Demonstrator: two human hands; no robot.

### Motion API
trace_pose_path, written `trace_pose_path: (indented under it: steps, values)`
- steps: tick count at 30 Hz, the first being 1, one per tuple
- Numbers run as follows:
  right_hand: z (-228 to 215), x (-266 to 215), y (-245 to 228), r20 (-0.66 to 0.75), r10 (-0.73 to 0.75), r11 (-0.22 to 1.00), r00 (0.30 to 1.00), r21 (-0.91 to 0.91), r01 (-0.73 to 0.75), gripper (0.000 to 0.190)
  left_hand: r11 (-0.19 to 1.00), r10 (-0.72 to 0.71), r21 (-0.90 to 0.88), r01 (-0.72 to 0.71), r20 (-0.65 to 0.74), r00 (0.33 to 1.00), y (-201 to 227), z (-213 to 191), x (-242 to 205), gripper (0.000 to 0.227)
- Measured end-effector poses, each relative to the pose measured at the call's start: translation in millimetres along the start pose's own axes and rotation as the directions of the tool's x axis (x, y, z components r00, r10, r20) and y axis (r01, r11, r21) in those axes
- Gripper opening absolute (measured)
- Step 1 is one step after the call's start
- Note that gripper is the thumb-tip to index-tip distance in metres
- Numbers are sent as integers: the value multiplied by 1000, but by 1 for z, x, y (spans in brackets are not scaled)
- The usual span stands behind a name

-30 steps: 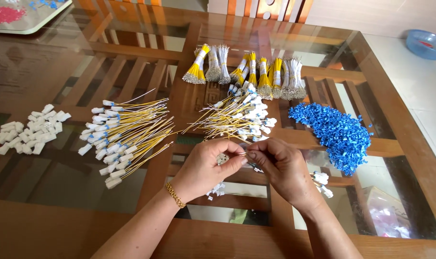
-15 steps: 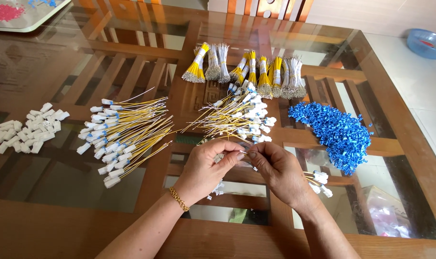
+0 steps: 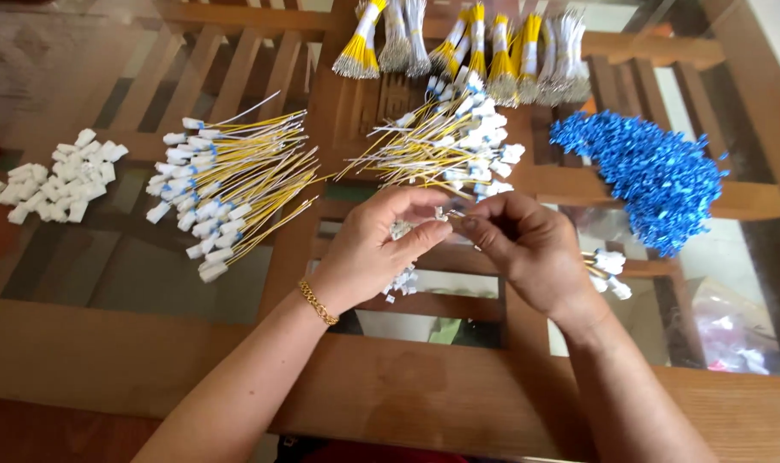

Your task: Attaching white plastic connectors to the ends of yellow wires.

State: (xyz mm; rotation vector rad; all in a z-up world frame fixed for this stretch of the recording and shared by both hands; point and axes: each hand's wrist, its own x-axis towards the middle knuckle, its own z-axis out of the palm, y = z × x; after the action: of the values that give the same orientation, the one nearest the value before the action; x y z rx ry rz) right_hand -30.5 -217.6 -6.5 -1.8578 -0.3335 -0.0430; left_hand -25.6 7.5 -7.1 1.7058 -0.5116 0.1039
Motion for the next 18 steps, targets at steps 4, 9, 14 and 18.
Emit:
trace_pose_path:
  steps: [4,9,14,18]
  values:
    - [-8,3,2,2,175,980,985,-101,-174,15,858,206,478,-189,17,978,-15,-5,0,26]
    - [-9,5,6,45,180,980,983,-95,-175,18,613,306,740,-278,102,947,-32,16,11,17]
    - [-18,3,13,2,229,967,973,-112,-228,19,538,225,806,-249,147,963,-29,34,25,24]
    - [-23,4,19,-22,245,968,969,-58,-246,20,518,214,826,-223,127,968,-29,39,33,26]
